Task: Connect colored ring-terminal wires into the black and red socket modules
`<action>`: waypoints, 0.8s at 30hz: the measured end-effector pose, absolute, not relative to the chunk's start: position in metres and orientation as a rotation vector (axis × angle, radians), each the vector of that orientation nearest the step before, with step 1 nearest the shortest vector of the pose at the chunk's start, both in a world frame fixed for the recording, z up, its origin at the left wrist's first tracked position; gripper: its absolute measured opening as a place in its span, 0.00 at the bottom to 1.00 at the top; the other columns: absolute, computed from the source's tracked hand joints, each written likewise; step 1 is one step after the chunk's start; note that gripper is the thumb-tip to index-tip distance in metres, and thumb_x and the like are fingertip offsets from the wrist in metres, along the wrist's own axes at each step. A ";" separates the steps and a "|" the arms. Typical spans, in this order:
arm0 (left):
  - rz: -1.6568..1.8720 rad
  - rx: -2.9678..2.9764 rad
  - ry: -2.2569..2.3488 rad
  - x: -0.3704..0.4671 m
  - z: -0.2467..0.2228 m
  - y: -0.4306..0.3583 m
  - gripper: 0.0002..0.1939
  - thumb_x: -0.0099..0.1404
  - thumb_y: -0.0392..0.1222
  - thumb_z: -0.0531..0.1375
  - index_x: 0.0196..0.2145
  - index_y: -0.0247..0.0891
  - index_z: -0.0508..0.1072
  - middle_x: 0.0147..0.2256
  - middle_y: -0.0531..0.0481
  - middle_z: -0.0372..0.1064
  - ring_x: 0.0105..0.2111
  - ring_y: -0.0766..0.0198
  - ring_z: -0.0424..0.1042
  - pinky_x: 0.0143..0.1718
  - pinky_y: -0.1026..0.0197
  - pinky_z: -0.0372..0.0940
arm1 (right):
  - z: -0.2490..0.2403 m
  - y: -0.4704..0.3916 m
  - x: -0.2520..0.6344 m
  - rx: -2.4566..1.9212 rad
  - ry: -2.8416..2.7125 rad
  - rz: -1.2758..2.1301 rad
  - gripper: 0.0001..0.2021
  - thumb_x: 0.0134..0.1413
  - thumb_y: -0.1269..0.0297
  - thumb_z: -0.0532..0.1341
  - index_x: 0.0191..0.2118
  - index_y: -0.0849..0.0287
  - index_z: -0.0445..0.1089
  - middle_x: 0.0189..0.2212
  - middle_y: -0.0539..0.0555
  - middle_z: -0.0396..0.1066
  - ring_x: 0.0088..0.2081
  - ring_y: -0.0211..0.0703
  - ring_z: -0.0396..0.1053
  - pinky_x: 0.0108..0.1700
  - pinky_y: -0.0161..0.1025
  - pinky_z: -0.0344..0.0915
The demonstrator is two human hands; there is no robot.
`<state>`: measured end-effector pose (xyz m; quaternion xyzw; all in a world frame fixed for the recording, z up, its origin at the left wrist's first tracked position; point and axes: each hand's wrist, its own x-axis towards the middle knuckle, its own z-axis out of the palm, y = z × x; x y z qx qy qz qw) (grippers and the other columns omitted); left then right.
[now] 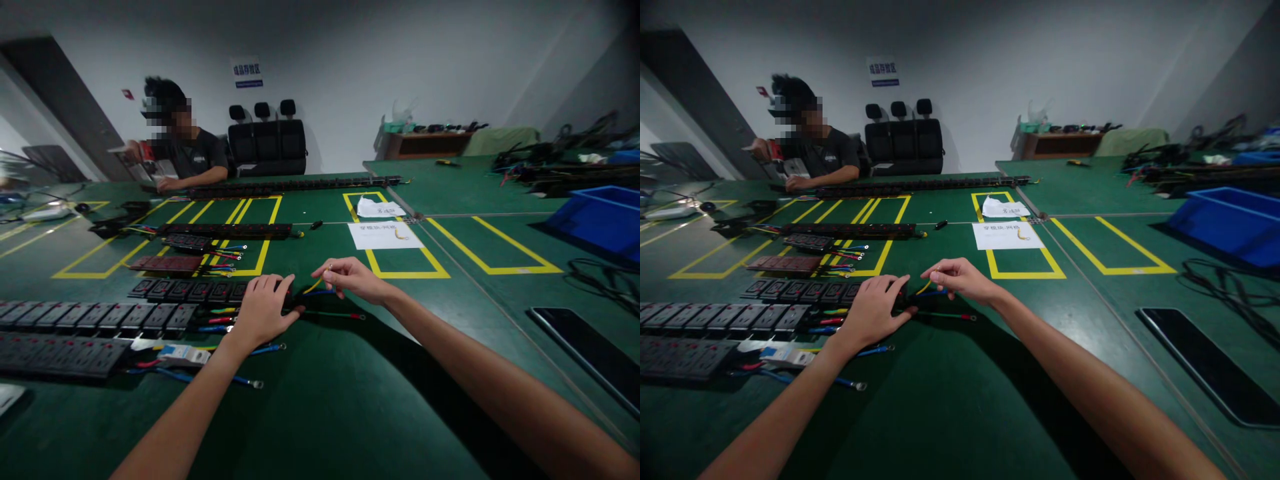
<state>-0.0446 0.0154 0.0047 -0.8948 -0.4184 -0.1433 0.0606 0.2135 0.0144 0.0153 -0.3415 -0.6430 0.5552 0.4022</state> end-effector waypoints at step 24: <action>-0.434 -2.697 -1.260 -0.045 0.005 0.016 0.33 0.69 0.59 0.58 0.63 0.36 0.67 0.51 0.38 0.70 0.52 0.44 0.68 0.55 0.41 0.60 | 0.013 0.027 0.250 -0.972 -2.265 1.143 0.21 0.62 0.47 0.63 0.44 0.61 0.80 0.34 0.55 0.76 0.35 0.41 0.70 0.38 0.38 0.64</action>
